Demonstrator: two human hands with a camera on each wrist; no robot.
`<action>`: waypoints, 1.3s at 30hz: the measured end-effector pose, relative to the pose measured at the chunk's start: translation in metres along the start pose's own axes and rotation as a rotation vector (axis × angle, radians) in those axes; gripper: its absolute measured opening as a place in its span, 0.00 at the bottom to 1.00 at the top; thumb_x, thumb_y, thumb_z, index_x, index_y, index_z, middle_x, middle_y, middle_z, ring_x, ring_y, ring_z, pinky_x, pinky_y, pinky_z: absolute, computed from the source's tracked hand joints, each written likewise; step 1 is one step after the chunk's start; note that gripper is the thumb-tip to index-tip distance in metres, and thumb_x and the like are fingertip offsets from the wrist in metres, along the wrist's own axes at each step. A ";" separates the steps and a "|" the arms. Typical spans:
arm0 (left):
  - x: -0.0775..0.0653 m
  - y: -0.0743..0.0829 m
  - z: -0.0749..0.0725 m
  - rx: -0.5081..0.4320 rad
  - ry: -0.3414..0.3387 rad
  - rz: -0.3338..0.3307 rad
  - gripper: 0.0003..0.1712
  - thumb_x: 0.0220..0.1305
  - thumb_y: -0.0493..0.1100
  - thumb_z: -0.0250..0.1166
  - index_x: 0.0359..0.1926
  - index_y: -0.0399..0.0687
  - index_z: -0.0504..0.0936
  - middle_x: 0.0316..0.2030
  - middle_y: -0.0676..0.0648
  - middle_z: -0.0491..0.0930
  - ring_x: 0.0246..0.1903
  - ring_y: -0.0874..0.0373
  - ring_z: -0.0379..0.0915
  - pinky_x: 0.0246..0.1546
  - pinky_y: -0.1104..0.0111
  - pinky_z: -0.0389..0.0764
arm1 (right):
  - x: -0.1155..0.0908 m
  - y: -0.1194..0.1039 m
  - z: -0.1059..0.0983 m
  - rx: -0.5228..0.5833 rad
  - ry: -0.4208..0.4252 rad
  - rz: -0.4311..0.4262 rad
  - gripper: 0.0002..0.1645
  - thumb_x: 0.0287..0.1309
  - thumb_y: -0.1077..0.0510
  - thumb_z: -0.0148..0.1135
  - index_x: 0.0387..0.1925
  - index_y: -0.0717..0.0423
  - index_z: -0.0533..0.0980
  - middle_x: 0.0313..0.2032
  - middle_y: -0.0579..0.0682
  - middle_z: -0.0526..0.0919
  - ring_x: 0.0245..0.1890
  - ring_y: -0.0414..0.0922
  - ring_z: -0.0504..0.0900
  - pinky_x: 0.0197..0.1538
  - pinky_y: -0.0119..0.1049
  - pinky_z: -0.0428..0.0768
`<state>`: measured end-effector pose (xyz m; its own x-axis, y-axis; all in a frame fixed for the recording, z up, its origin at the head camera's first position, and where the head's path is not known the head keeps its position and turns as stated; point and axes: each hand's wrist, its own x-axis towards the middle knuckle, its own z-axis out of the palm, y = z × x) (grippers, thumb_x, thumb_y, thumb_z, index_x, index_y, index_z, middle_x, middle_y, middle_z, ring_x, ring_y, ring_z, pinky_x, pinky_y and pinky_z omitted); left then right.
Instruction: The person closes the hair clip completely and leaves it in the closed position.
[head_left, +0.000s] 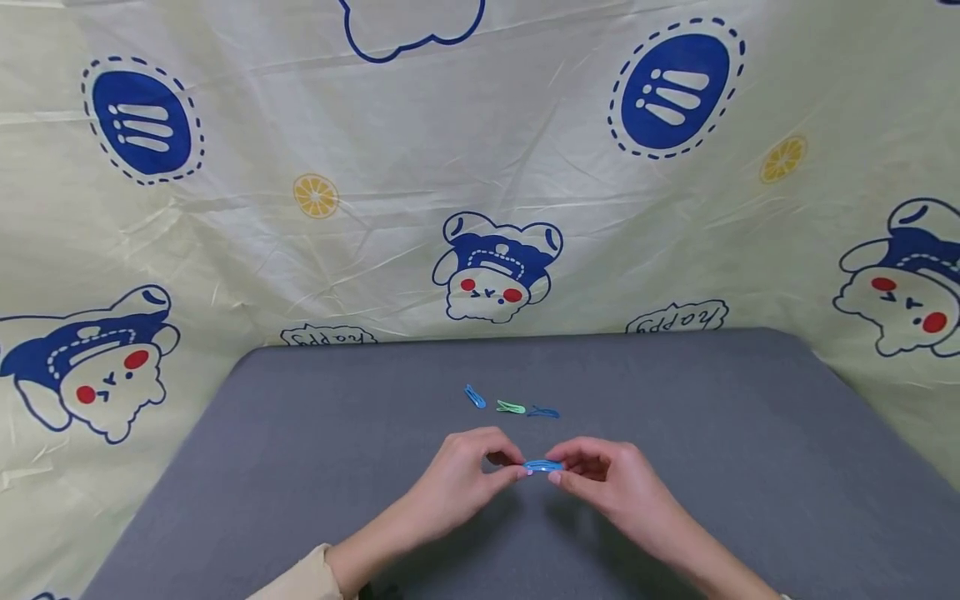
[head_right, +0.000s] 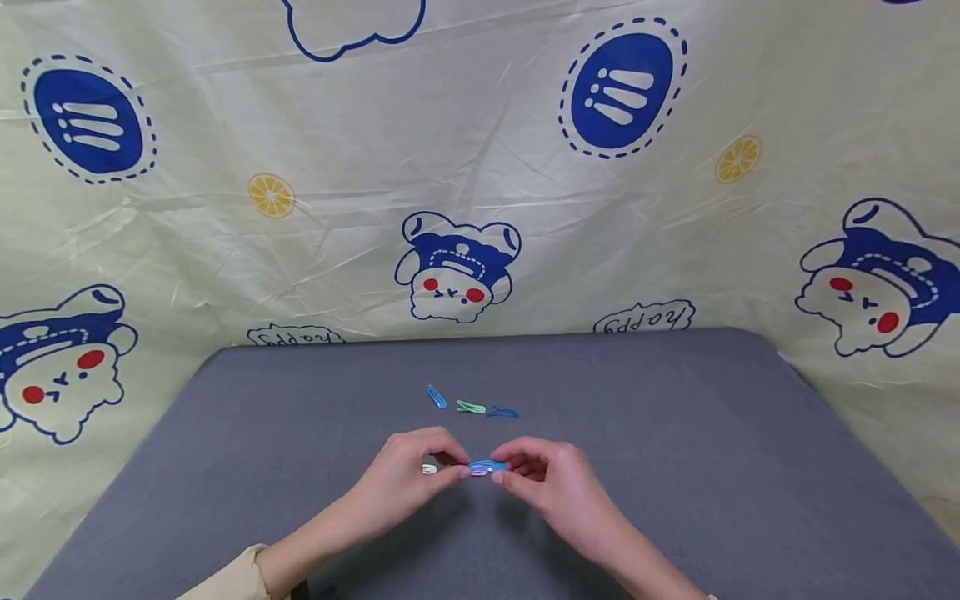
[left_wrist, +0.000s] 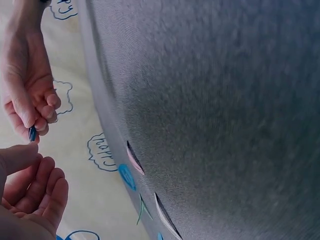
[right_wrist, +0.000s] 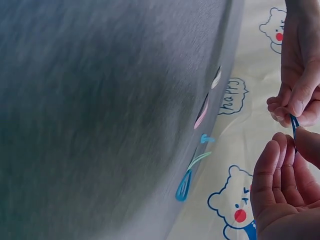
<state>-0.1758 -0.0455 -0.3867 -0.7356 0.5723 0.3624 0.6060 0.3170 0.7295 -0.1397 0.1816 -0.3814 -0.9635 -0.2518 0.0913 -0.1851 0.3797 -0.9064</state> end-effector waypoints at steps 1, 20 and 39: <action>0.002 -0.001 0.001 -0.002 -0.010 -0.007 0.02 0.61 0.39 0.71 0.36 0.49 0.86 0.32 0.62 0.79 0.37 0.69 0.76 0.42 0.68 0.80 | 0.001 0.002 -0.002 -0.017 -0.001 -0.011 0.10 0.58 0.58 0.71 0.41 0.54 0.83 0.34 0.46 0.85 0.34 0.45 0.83 0.39 0.34 0.82; 0.038 -0.018 0.022 -0.083 -0.115 -0.183 0.03 0.60 0.36 0.70 0.30 0.48 0.85 0.23 0.58 0.79 0.23 0.66 0.75 0.25 0.73 0.75 | 0.020 0.023 -0.030 -0.255 -0.068 -0.025 0.07 0.58 0.56 0.70 0.40 0.50 0.83 0.31 0.42 0.82 0.31 0.41 0.80 0.34 0.35 0.79; 0.048 -0.035 0.037 0.028 -0.154 -0.208 0.05 0.58 0.36 0.72 0.27 0.46 0.86 0.21 0.60 0.76 0.22 0.69 0.70 0.25 0.76 0.72 | 0.037 0.044 -0.033 -0.283 -0.168 -0.043 0.06 0.58 0.57 0.70 0.37 0.53 0.83 0.28 0.42 0.82 0.29 0.39 0.79 0.33 0.33 0.76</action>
<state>-0.2211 -0.0015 -0.4164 -0.7918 0.6005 0.1119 0.4560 0.4593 0.7623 -0.1901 0.2186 -0.4041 -0.9124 -0.4077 0.0364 -0.2942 0.5915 -0.7507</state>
